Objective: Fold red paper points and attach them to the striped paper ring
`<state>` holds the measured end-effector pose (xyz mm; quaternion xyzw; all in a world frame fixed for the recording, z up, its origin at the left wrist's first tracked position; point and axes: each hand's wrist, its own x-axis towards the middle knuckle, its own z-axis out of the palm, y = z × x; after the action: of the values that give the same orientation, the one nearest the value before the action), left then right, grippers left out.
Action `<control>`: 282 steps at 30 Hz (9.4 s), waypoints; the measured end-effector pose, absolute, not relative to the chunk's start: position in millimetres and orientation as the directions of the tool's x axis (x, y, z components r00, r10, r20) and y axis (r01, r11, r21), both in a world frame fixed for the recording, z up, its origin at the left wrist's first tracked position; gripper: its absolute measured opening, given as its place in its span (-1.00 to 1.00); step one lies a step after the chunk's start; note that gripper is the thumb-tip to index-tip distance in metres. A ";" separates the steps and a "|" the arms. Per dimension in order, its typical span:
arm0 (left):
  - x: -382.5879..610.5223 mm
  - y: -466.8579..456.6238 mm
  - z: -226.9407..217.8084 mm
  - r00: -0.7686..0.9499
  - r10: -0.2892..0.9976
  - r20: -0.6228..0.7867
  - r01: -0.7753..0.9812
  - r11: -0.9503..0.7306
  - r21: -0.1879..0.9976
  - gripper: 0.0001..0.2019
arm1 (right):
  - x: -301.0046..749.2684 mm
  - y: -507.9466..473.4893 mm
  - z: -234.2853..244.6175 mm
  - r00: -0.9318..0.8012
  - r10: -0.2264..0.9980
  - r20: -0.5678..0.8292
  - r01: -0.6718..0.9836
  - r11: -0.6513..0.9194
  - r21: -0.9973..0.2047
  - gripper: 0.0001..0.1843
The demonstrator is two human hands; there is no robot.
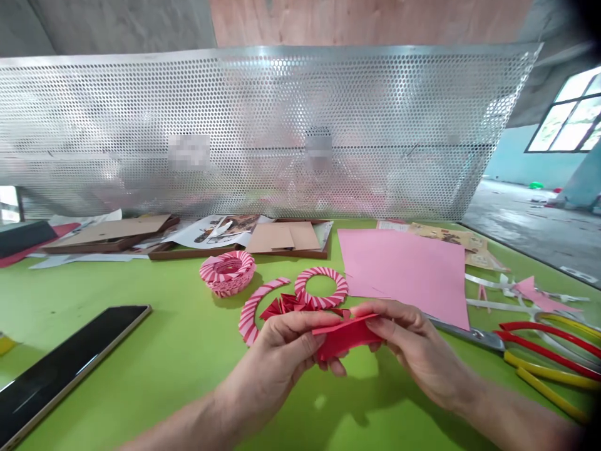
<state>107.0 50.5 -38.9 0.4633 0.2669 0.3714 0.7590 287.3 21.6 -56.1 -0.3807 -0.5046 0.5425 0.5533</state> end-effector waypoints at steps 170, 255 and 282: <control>106.1 35.1 -32.3 0.517 0.856 0.013 0.142 -0.101 0.985 -0.88 | 291.1 19.3 -36.9 -0.002 0.990 0.139 0.023 0.139 -0.990 -0.82; 105.5 43.0 -43.3 0.579 0.809 -0.106 -0.073 0.181 0.981 -0.82 | 281.4 9.5 -52.3 -0.339 0.753 0.564 0.361 0.657 -0.662 -0.67; 107.4 43.4 -38.8 0.558 0.828 -0.048 -0.047 0.089 0.995 -0.68 | 271.3 9.7 -50.0 -0.214 0.973 0.091 0.209 0.137 -0.968 -0.71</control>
<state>107.4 43.4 -38.8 0.5876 0.3326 0.3321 0.6586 271.3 9.7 -50.0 -0.4694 -0.6291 0.4596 0.4156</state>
